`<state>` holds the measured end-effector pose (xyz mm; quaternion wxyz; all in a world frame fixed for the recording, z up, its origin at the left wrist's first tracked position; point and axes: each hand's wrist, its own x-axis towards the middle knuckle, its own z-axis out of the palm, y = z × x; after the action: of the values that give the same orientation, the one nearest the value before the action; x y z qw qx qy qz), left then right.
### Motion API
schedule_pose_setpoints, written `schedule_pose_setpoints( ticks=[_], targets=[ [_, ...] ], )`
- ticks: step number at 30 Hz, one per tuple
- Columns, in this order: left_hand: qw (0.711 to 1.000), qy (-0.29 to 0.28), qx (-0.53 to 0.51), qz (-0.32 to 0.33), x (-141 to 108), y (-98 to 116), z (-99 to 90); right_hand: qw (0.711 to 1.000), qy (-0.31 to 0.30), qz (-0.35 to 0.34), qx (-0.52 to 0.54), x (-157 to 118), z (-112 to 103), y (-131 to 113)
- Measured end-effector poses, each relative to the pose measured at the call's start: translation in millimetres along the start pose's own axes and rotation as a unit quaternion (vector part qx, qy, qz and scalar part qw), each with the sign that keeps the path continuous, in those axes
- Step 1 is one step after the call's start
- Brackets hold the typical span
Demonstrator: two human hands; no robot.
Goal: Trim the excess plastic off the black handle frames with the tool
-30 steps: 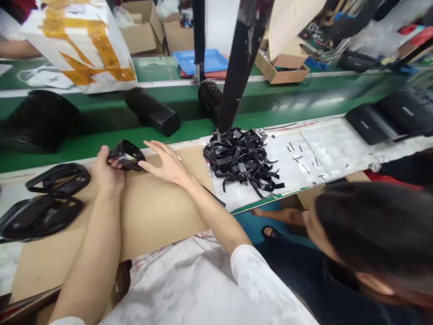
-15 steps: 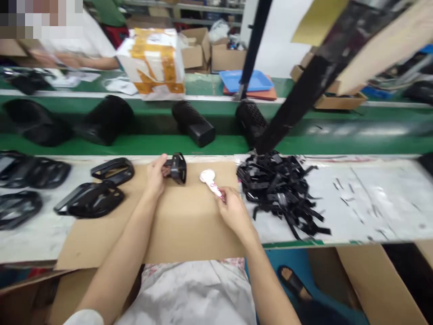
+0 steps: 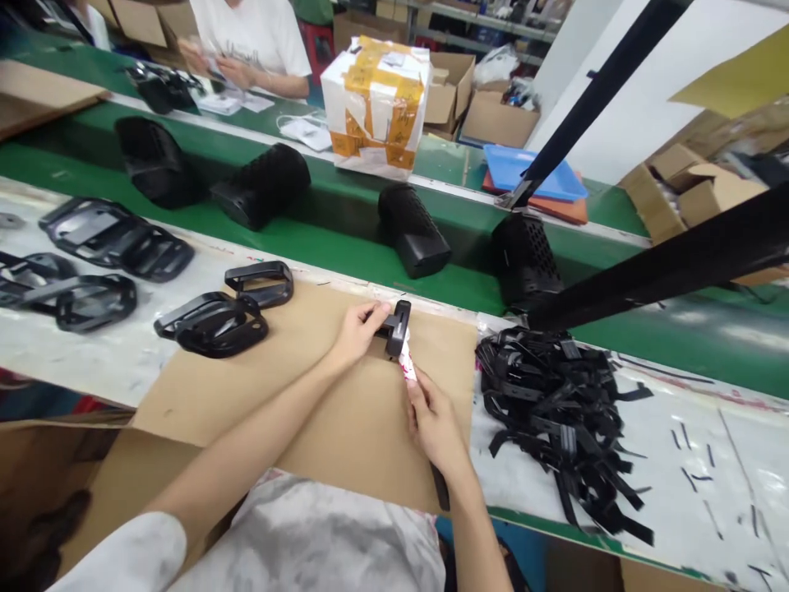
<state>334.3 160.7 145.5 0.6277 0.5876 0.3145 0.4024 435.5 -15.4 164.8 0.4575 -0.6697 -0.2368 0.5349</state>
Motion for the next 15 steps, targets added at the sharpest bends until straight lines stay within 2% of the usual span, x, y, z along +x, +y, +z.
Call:
schedule_pose_setpoints(
  ticks=[5, 10, 15],
  targets=[
    [1.0, 0.016, 0.004, -0.004, -0.6, -2.5, 1.2, 0.997, 0.064, -0.034, 0.017, -7.6, -2.5, -4.4],
    [0.999, 0.03, 0.01, -0.014, -3.5, -4.0, 3.6, 0.998, 0.03, 0.027, -0.038, -3.9, -3.6, -6.8],
    [0.999, 0.031, 0.022, -0.016, -4.1, -3.7, 4.0, 0.998, 0.057, -0.001, -0.031, -3.5, -4.3, -9.8]
  ],
)
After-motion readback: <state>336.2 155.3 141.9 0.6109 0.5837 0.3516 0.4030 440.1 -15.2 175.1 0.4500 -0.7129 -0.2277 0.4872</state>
